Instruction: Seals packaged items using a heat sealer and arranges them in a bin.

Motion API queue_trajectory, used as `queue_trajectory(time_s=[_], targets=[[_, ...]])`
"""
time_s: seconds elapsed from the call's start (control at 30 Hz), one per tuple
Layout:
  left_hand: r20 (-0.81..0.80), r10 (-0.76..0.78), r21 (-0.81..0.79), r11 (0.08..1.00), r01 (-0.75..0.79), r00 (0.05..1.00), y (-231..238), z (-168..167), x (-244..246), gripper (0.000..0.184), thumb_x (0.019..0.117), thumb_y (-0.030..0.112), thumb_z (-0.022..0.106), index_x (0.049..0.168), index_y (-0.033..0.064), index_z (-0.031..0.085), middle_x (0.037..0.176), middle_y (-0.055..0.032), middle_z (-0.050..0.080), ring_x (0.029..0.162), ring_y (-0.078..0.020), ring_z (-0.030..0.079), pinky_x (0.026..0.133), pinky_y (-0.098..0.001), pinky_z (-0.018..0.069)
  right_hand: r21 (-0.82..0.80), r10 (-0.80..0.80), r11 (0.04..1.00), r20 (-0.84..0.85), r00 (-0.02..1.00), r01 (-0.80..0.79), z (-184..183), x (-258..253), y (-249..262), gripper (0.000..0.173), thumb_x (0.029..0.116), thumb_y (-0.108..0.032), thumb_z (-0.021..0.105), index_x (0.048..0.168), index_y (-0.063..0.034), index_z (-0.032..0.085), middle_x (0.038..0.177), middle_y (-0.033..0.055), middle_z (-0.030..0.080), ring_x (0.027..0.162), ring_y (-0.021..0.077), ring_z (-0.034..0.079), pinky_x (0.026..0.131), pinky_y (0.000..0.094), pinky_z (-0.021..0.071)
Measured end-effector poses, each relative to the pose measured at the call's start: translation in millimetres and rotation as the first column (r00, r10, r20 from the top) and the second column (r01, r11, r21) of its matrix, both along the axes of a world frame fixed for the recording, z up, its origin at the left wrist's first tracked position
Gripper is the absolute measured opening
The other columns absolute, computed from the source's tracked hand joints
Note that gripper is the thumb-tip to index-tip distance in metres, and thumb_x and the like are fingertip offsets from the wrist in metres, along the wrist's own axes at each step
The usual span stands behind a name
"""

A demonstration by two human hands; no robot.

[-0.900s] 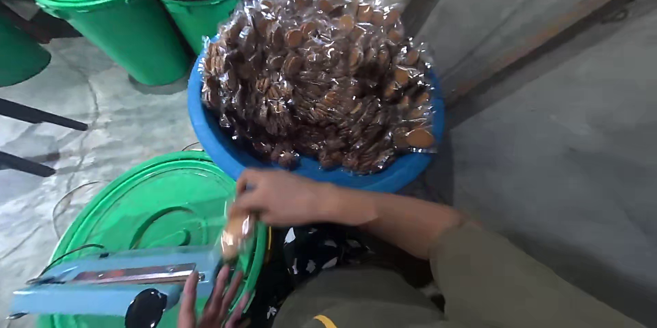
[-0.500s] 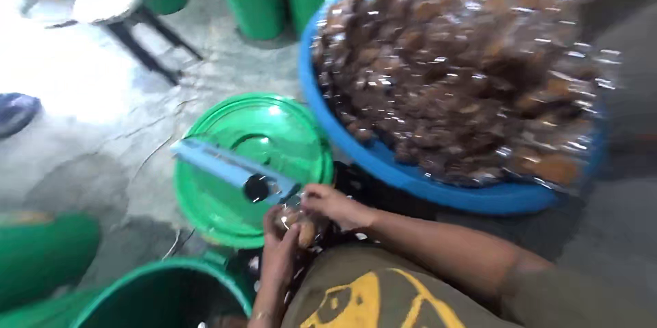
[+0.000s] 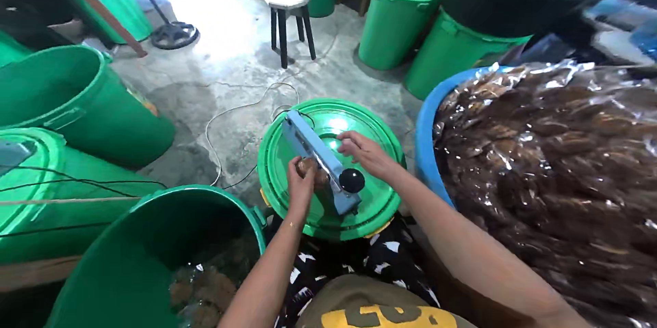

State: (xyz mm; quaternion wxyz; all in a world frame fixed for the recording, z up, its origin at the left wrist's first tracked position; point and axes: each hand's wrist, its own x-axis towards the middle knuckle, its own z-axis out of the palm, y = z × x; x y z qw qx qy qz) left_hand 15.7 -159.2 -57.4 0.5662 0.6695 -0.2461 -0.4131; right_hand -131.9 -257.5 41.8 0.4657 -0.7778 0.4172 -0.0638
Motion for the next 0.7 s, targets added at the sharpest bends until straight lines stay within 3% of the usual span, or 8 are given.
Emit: queue_trajectory(time_s=[0.07,0.17,0.23,0.33,0.43,0.53,0.6,0.7], targets=[[-0.024,0.011,0.014,1.0,-0.011,1.0,-10,1,13,0.057,0.1014,0.015,0.058,0.15,-0.0014,0.034,0.14,-0.0292,0.048,0.116,-0.0337,0.06,0.092,-0.0457,0.0554,-0.066,0.246,0.961,-0.236,0.94,-0.268,15,14,14,0.06,0.1081,-0.032,0.051,0.157,-0.0011,0.035,0.156,0.0253,0.042,0.143,0.0409,0.043,0.117,0.0559,0.0359],[-0.049,0.03,0.036,0.999,-0.028,0.998,-17,1,24,0.055,0.102,0.014,0.058,0.151,0.0007,0.035,0.142,-0.029,0.047,0.117,-0.0351,0.059,0.092,-0.0478,0.0546,-0.051,0.241,0.954,-0.46,0.855,-0.296,-5,34,40,0.086,0.1017,-0.03,0.063,0.166,-0.0115,0.009,0.166,0.0274,0.02,0.146,0.0474,0.035,0.112,0.0603,0.0396],[-0.102,0.047,0.035,0.998,-0.043,0.994,-13,2,25,0.055,0.104,0.013,0.054,0.153,0.0021,0.031,0.143,-0.0276,0.046,0.118,-0.0333,0.06,0.093,-0.047,0.0547,-0.13,0.152,0.962,-0.479,0.865,-0.241,-17,35,49,0.081,0.1018,-0.03,0.059,0.166,-0.015,0.012,0.166,0.0228,0.024,0.143,0.043,0.042,0.109,0.0562,0.044],[-0.206,0.116,0.078,0.992,-0.102,0.972,0,-2,27,0.058,0.1069,0.016,0.049,0.157,0.0054,0.022,0.142,-0.0272,0.048,0.115,-0.0323,0.059,0.09,-0.047,0.0525,-0.36,0.068,0.91,-0.362,0.93,-0.207,-36,23,61,0.062,0.1028,-0.03,0.052,0.159,-0.0078,0.036,0.16,0.0214,0.039,0.14,0.0398,0.048,0.105,0.0518,0.0483],[-0.301,0.212,0.107,0.976,-0.188,0.93,-2,-15,33,0.049,0.1081,0.013,0.043,0.153,0.0019,0.027,0.123,-0.0207,0.054,0.095,-0.0221,0.06,0.08,-0.0375,0.0528,-0.542,0.041,0.827,-0.208,0.977,-0.15,-53,13,65,0.052,0.1004,-0.026,0.053,0.147,-0.0036,0.053,0.151,0.0249,0.05,0.125,0.0415,0.061,0.094,0.051,0.055],[-0.458,0.263,0.118,0.965,-0.235,0.849,-4,-15,39,0.038,0.1114,0.019,0.034,0.144,0.0002,0.036,0.11,-0.0113,0.058,0.085,-0.0143,0.06,0.075,-0.0304,0.0528,-0.581,0.029,0.807,-0.143,0.989,-0.108,-57,9,65,0.049,0.0988,-0.023,0.054,0.143,-0.0032,0.058,0.148,0.0244,0.053,0.12,0.0408,0.065,0.09,0.0497,0.0571],[-0.493,0.263,0.109,0.964,-0.241,0.829,-4,-5,42,0.044,0.1129,0.03,0.024,0.146,0.0021,0.033,0.115,-0.0117,0.058,0.084,-0.0147,0.061,0.074,-0.0302,0.0529,-0.546,0.034,0.83,-0.15,0.988,-0.112,-55,9,65,0.05,0.0992,-0.024,0.053,0.145,-0.0044,0.056,0.149,0.0241,0.052,0.123,0.041,0.063,0.092,0.0505,0.0561],[-0.455,0.143,0.064,0.99,-0.128,0.879,-3,5,39,0.067,0.1091,0.05,0.004,0.149,0.0038,0.031,0.116,-0.013,0.06,0.09,-0.0178,0.064,0.078,-0.0355,0.0543,-0.442,0.064,0.886,-0.183,0.981,-0.14,-46,9,66,0.053,0.1002,-0.026,0.054,0.15,-0.008,0.051,0.153,0.0237,0.048,0.13,0.0399,0.059,0.098,0.052,0.053]])
